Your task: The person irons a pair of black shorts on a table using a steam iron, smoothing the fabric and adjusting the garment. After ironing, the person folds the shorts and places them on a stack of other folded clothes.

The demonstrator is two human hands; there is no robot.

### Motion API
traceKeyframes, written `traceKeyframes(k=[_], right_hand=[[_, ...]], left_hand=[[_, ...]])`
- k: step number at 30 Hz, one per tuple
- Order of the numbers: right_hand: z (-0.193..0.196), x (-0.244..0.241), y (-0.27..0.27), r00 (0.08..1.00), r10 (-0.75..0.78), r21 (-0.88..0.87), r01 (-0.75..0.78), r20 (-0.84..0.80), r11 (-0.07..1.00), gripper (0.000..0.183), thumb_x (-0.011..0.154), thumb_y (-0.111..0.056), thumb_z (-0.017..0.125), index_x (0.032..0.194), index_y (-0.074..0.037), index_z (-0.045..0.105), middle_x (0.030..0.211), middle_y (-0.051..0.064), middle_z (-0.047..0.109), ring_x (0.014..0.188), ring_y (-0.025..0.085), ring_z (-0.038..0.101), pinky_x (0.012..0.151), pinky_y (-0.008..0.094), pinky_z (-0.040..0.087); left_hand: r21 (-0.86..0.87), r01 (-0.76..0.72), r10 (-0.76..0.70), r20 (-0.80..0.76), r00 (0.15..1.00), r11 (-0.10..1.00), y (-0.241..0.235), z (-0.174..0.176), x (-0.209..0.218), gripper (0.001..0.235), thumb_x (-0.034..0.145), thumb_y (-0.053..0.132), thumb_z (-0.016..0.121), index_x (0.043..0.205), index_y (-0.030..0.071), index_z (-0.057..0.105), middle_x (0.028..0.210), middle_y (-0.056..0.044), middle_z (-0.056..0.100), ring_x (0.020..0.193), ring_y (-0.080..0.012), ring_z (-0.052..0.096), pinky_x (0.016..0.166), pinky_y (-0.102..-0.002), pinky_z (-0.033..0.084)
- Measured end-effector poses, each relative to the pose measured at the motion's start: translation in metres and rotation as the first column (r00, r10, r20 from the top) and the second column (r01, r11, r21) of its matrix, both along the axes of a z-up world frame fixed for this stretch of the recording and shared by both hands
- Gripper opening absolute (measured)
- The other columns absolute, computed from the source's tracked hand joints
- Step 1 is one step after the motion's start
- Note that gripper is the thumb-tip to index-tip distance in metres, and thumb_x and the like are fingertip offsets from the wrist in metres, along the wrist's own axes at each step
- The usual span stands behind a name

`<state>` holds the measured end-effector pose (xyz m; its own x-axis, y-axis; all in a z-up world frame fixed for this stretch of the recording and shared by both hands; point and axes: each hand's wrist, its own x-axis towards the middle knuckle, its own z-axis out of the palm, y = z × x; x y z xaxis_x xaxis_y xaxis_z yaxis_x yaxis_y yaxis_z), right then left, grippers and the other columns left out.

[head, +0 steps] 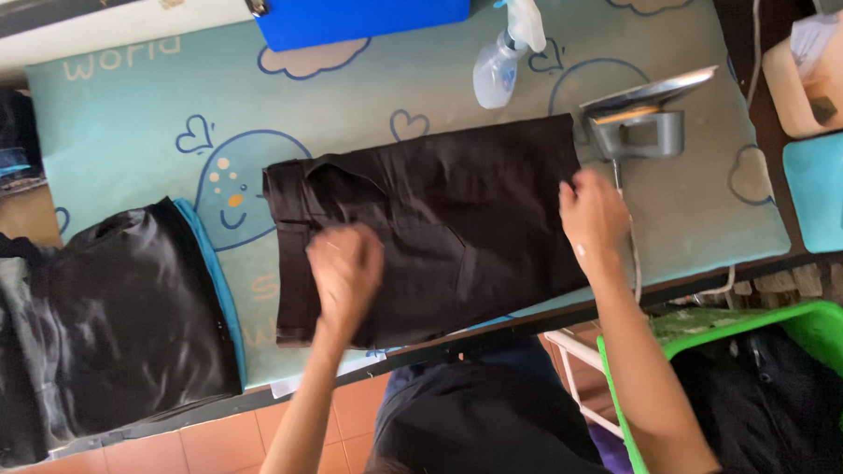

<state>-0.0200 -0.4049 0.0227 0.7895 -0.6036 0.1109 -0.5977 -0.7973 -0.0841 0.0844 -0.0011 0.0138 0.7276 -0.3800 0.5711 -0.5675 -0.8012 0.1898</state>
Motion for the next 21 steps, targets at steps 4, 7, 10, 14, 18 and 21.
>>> traceKeyframes(k=[4, 7, 10, 14, 18, 21], right_hand=[[0.009, -0.094, 0.009, 0.977, -0.154, 0.222, 0.185, -0.148, 0.957, 0.046, 0.113, -0.054, 0.060, 0.116, -0.008, 0.068, 0.109, 0.019, 0.071, 0.105, 0.041, 0.072, 0.089, 0.053, 0.057], [-0.035, -0.136, -0.010, 0.977, -0.162, 0.406, 0.205, -0.140, 0.891, 0.058, 0.104, -0.066, 0.066, 0.121, -0.011, 0.066, 0.121, 0.016, 0.070, 0.116, 0.038, 0.069, 0.098, 0.049, 0.055], [-0.032, -0.139, -0.008, 0.956, -0.293, 0.574, 0.224, 0.029, 0.787, 0.049, 0.104, -0.045, 0.076, 0.133, -0.009, 0.063, 0.131, 0.019, 0.066, 0.104, 0.034, 0.070, 0.094, 0.051, 0.054], [-0.001, -0.138, -0.005, 0.957, -0.288, 0.441, 0.254, 0.012, 0.861, 0.028, 0.100, -0.036, 0.079, 0.119, -0.021, 0.065, 0.121, 0.013, 0.072, 0.110, 0.039, 0.071, 0.094, 0.055, 0.054], [-0.009, -0.140, 0.006, 0.985, -0.169, 0.266, 0.171, -0.032, 0.949, 0.033, 0.092, -0.025, 0.083, 0.117, -0.016, 0.063, 0.108, 0.018, 0.071, 0.106, 0.045, 0.071, 0.094, 0.054, 0.055], [0.007, -0.111, 0.022, 0.996, -0.065, 0.026, 0.063, 0.055, 0.998, 0.041, 0.087, -0.030, 0.088, 0.119, -0.020, 0.065, 0.119, 0.010, 0.064, 0.109, 0.036, 0.069, 0.095, 0.047, 0.054]], left_hand=[[-0.132, 0.414, -0.433, -0.208, 0.877, 0.901, -0.007, -0.033, -0.100, 0.019, 0.084, 0.034, 0.080, 0.095, 0.022, 0.069, 0.082, -0.005, 0.061, 0.079, -0.0283, 0.062, 0.073, -0.045, 0.047], [0.005, 0.478, -0.445, -0.355, 0.822, 0.879, 0.004, -0.067, -0.129, 0.040, 0.080, 0.055, 0.081, 0.107, 0.028, 0.069, 0.095, 0.001, 0.061, 0.102, -0.0230, 0.062, 0.090, -0.044, 0.044], [0.014, 0.497, -0.451, -0.399, 0.798, 0.867, 0.008, -0.064, -0.125, 0.015, 0.087, 0.038, 0.076, 0.096, 0.028, 0.068, 0.092, 0.003, 0.064, 0.100, -0.0206, 0.063, 0.091, -0.044, 0.042], [0.037, 0.520, -0.435, -0.499, 0.749, 0.853, 0.009, -0.046, -0.123, 0.011, 0.087, 0.031, 0.072, 0.082, 0.030, 0.063, 0.076, 0.007, 0.061, 0.086, -0.0166, 0.063, 0.086, -0.038, 0.043], [0.232, 0.519, -0.234, -0.694, 0.681, 0.823, 0.007, -0.062, -0.135, 0.021, 0.081, 0.035, 0.079, 0.093, 0.030, 0.062, 0.082, 0.005, 0.064, 0.089, -0.0212, 0.065, 0.082, -0.043, 0.046], [0.171, 0.436, -0.172, -0.748, 0.642, 0.883, -0.011, -0.012, -0.118, 0.027, 0.083, 0.046, 0.080, 0.090, 0.024, 0.065, 0.084, -0.003, 0.071, 0.092, -0.0275, 0.071, 0.086, -0.048, 0.048]])
